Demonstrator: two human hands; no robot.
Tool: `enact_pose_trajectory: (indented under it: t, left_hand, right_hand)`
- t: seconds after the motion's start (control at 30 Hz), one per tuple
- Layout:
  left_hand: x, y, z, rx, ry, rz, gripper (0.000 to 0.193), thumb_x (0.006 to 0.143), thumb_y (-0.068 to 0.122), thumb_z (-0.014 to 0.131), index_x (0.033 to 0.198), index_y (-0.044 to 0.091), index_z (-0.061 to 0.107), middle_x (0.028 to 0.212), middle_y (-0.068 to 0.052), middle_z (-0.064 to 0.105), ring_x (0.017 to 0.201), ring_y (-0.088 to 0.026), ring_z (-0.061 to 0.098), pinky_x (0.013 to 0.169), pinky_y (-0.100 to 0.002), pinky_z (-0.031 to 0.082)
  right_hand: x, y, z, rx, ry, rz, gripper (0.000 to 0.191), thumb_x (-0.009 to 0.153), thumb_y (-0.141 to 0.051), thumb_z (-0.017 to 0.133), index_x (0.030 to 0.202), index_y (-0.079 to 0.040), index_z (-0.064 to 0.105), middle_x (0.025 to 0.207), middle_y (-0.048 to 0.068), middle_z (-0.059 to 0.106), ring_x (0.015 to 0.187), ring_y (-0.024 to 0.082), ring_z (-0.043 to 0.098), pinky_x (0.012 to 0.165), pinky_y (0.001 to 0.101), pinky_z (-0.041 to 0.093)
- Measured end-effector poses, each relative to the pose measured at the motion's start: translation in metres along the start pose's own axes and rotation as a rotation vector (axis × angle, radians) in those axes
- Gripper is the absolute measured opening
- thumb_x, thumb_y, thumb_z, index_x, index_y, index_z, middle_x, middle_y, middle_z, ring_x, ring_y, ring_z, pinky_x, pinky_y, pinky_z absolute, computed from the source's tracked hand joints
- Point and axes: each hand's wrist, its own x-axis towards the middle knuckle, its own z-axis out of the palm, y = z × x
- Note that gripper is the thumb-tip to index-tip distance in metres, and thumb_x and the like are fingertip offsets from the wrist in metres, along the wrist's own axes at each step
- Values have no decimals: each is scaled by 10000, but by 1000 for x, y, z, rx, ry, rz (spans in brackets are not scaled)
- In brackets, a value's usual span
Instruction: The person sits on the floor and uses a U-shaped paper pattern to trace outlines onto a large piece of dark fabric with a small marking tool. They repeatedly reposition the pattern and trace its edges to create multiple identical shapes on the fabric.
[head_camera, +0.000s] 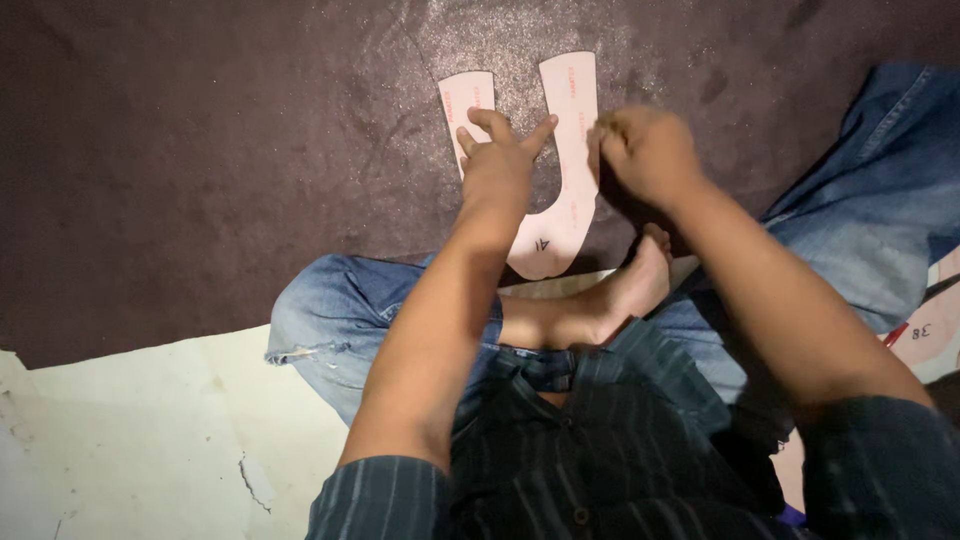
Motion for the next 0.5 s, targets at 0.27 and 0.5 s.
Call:
enact_pose_trajectory:
  t: [0.27,0.5]
  left_hand:
    - [-5,-4,7,-82,-2,10,994,873,-93,609,1551,543,258,1571,-387,87,1377,-634,343,1019,-426,529]
    - [-26,-18,13,-276,75,45,904,880,-163,514,1587,363,316,1648,-324,29,1488,-542,237,1063,-481,497]
  right_hand:
    - [-102,-67,-13,164,-318,-77,196,789,-192,665,950,-107,739,848,115,699,821,357,681,721,502,502]
    - [-100,-56,-10,53,-254,-36,130,1003,-215,659,1073,-126,723,988,97,700,945,321,661,845,428,489]
